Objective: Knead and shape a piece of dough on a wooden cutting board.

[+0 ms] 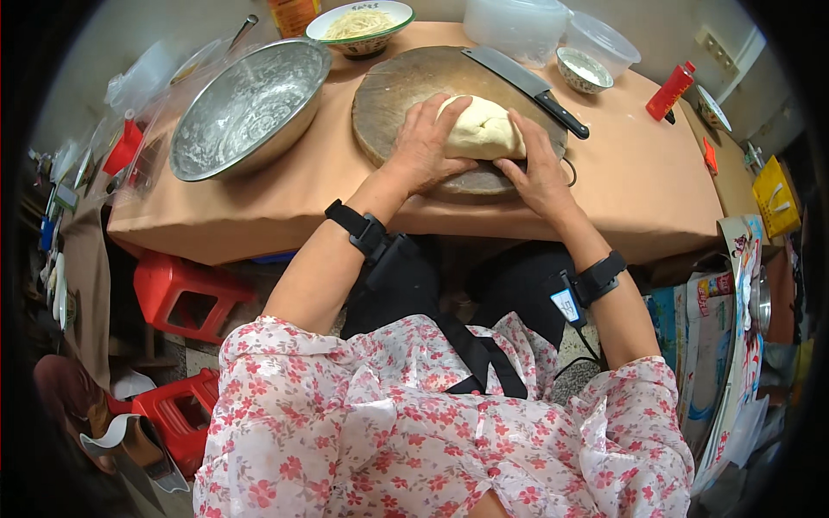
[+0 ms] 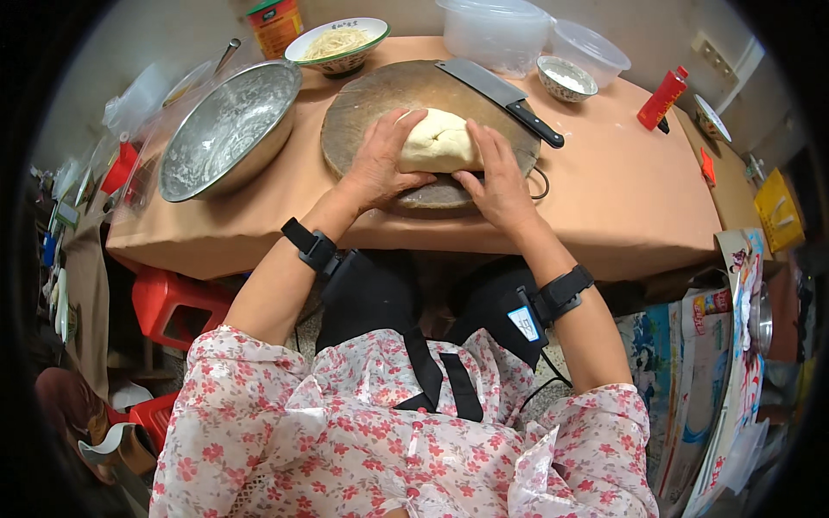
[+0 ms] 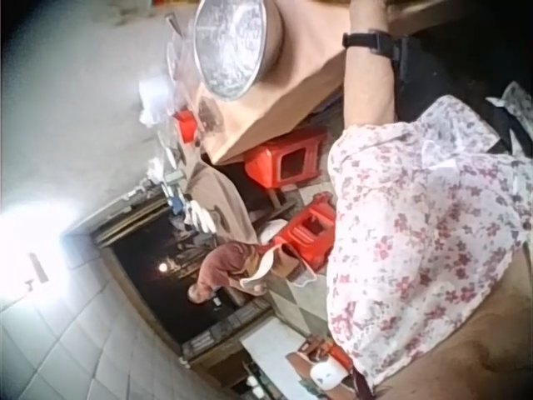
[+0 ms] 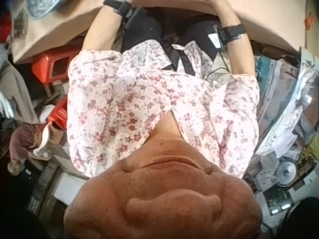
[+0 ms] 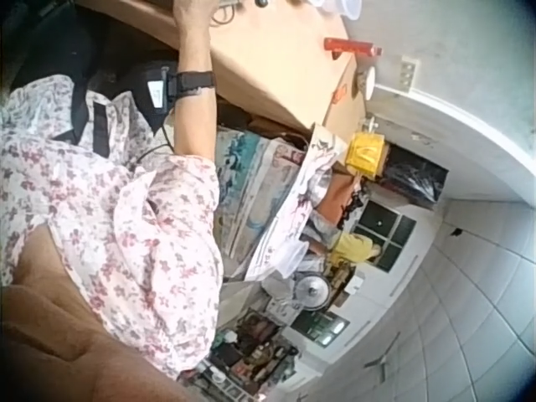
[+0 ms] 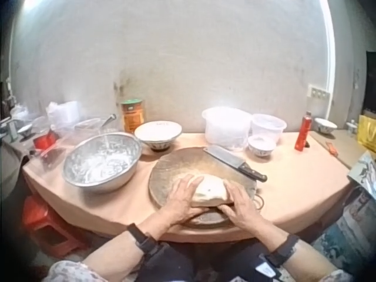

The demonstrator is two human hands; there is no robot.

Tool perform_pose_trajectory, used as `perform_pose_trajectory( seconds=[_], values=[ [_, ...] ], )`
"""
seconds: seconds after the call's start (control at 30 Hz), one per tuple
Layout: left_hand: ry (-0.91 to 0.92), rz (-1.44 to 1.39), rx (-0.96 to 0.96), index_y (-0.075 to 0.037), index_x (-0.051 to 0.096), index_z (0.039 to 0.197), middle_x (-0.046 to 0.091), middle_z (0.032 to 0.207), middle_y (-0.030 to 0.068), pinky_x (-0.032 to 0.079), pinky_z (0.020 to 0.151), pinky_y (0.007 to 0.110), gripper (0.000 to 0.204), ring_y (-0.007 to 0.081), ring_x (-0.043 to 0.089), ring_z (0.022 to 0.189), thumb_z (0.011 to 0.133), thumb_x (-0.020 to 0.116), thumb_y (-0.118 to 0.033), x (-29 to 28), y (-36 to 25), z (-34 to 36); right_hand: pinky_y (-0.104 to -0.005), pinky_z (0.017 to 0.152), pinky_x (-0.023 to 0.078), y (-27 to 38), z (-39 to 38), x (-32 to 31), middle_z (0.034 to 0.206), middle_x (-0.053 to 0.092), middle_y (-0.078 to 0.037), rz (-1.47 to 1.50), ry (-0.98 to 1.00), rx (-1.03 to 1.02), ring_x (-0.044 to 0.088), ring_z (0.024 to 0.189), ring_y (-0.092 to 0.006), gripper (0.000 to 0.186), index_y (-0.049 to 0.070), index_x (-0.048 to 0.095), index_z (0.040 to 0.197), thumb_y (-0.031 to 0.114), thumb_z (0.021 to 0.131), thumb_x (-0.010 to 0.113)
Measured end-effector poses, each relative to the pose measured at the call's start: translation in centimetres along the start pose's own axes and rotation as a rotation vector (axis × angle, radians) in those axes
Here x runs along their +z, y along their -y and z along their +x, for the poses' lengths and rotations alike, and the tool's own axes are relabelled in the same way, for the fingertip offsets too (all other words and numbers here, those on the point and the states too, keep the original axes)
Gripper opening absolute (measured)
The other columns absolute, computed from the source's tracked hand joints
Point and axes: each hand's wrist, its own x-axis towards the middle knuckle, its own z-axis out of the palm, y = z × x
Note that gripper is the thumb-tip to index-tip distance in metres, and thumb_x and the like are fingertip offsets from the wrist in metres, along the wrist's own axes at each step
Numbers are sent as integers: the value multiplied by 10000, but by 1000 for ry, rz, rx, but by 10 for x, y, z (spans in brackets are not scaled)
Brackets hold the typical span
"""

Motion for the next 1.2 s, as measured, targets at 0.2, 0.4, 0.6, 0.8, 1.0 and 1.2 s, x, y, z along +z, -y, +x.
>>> perform_pose_trajectory(
  seconds=[0.2, 0.4, 0.6, 0.8, 1.0, 1.2],
  values=[
    [-48, -38, 20, -151, 462, 1359, 535, 1286, 192, 406, 1035, 431, 857, 354, 507, 1202, 605, 867, -198, -4, -1, 8, -411, 968, 446, 4, 12, -2, 1209, 580, -210, 75, 55, 120, 560, 1118, -376, 654, 70, 467, 1373, 115, 783, 745],
    [174, -234, -247, -98, 494, 1334, 612, 1233, 175, 488, 925, 393, 683, 334, 623, 1078, 750, 777, -312, -52, -16, 39, -420, 895, 464, 25, 37, -25, 1121, 621, -238, 260, 261, 568, 593, 1051, -370, 500, 48, 523, 1318, 381, 947, 547],
    [-1, 156, -12, -125, 531, 1320, 564, 1276, 137, 439, 971, 440, 488, 352, 540, 1147, 885, 643, -317, -23, -17, 16, -436, 969, 421, 28, 28, 15, 1237, 558, -225, -10, -97, 16, 536, 1134, -386, 427, 36, 513, 1312, 294, 971, 509],
    [39, 6, -9, -107, 567, 1237, 573, 1205, 141, 439, 927, 441, 387, 361, 531, 1107, 933, 563, -345, -18, 3, 31, -433, 906, 458, 24, 43, 27, 1194, 593, -176, -34, -126, -16, 572, 1065, -374, 350, 65, 551, 1255, 255, 964, 511],
    [291, -36, -272, -66, 558, 1215, 597, 1104, 184, 436, 907, 438, 406, 379, 549, 1061, 979, 485, -387, -11, 22, 75, -491, 835, 463, -13, 83, 33, 1017, 652, -180, -137, 109, 248, 600, 970, -398, 367, 103, 619, 1057, 371, 1007, 373],
    [189, -142, -229, -77, 530, 1283, 580, 1179, 202, 419, 974, 413, 428, 352, 526, 1144, 977, 487, -372, -4, 36, 66, -502, 869, 447, -27, 81, 38, 1048, 638, -169, -39, 91, 255, 581, 1037, -386, 402, 131, 615, 1138, 422, 1001, 374]
  ],
)
